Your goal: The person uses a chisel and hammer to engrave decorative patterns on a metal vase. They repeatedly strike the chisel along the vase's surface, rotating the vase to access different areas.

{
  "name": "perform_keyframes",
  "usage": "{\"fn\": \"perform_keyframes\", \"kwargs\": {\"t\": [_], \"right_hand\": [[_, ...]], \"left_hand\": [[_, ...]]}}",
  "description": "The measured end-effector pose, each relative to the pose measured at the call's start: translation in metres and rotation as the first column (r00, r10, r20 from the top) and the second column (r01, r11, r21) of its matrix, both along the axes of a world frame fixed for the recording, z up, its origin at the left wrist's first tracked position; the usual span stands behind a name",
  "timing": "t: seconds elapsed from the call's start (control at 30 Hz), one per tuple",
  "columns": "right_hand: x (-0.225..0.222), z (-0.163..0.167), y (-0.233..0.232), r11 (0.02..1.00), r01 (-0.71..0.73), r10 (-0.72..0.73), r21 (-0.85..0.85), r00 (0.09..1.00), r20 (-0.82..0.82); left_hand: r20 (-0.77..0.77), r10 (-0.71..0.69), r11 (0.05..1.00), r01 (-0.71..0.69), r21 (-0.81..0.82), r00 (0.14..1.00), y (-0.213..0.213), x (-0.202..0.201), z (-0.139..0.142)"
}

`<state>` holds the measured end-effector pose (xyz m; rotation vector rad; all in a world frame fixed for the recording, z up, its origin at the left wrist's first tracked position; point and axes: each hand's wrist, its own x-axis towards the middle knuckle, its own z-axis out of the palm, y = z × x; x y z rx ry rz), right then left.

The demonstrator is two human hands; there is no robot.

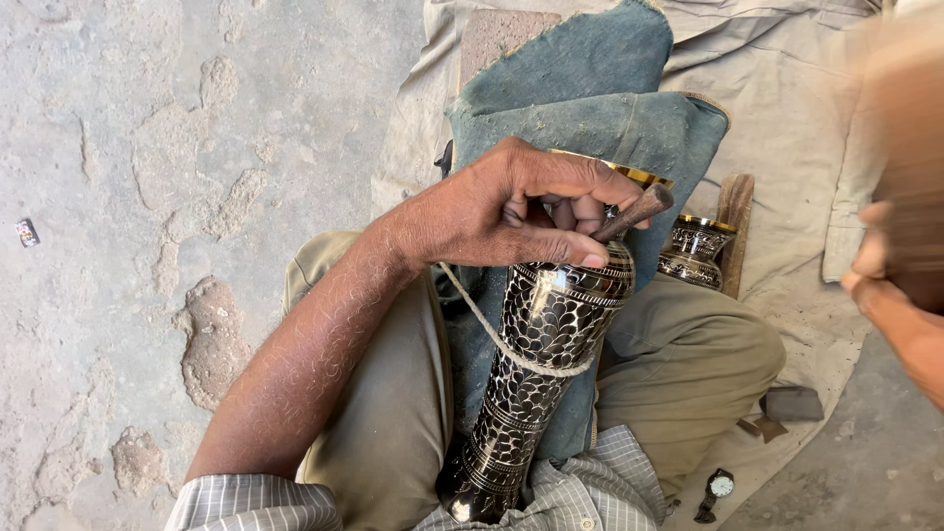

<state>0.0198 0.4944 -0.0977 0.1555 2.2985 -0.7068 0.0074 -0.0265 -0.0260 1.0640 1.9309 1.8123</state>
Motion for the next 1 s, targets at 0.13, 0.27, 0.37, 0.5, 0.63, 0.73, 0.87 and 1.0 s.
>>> {"fn": "perform_keyframes", "kwargs": {"t": [0.13, 0.27, 0.37, 0.5, 0.63, 0.73, 0.87, 1.0], "right_hand": [[0.009, -0.006, 0.01, 1.0, -0.001, 0.002, 0.031, 0.999, -0.036], [0.01, -0.002, 0.009, 0.997, -0.011, 0.021, 0.072, 0.992, -0.128], [0.001, 0.002, 0.006, 0.994, -0.045, 0.062, 0.096, 0.98, -0.191], [-0.006, 0.01, 0.003, 0.992, -0.057, 0.085, 0.113, 0.961, -0.263], [-0.004, 0.021, -0.006, 0.987, -0.075, 0.116, 0.144, 0.945, -0.304], [-0.006, 0.035, -0.02, 0.982, -0.096, 0.149, 0.161, 0.919, -0.365], [-0.005, 0.057, -0.041, 0.976, -0.126, 0.193, 0.176, 0.874, -0.446], [0.003, 0.077, -0.066, 0.961, -0.156, 0.249, 0.227, 0.848, -0.468]], "left_hand": [[0.043, 0.033, 0.999, -0.033, -0.001, 0.999, 0.003, -0.001, -0.001], [0.068, 0.087, 0.996, -0.087, 0.004, 0.994, -0.004, 0.003, 0.002], [0.1, 0.119, 0.993, -0.116, -0.033, 0.988, -0.007, 0.007, 0.005], [0.049, 0.144, 0.988, -0.14, -0.071, 0.988, -0.004, 0.007, 0.006], [-0.013, 0.12, 0.99, -0.121, -0.077, 0.993, -0.003, 0.006, 0.007], [0.087, 0.104, 0.994, -0.1, -0.052, 0.991, -0.003, 0.006, 0.006], [0.041, 0.123, 0.991, -0.121, -0.054, 0.991, -0.003, 0.006, 0.003], [-0.027, 0.124, 0.991, -0.125, -0.043, 0.992, -0.001, 0.004, 0.0]]}}
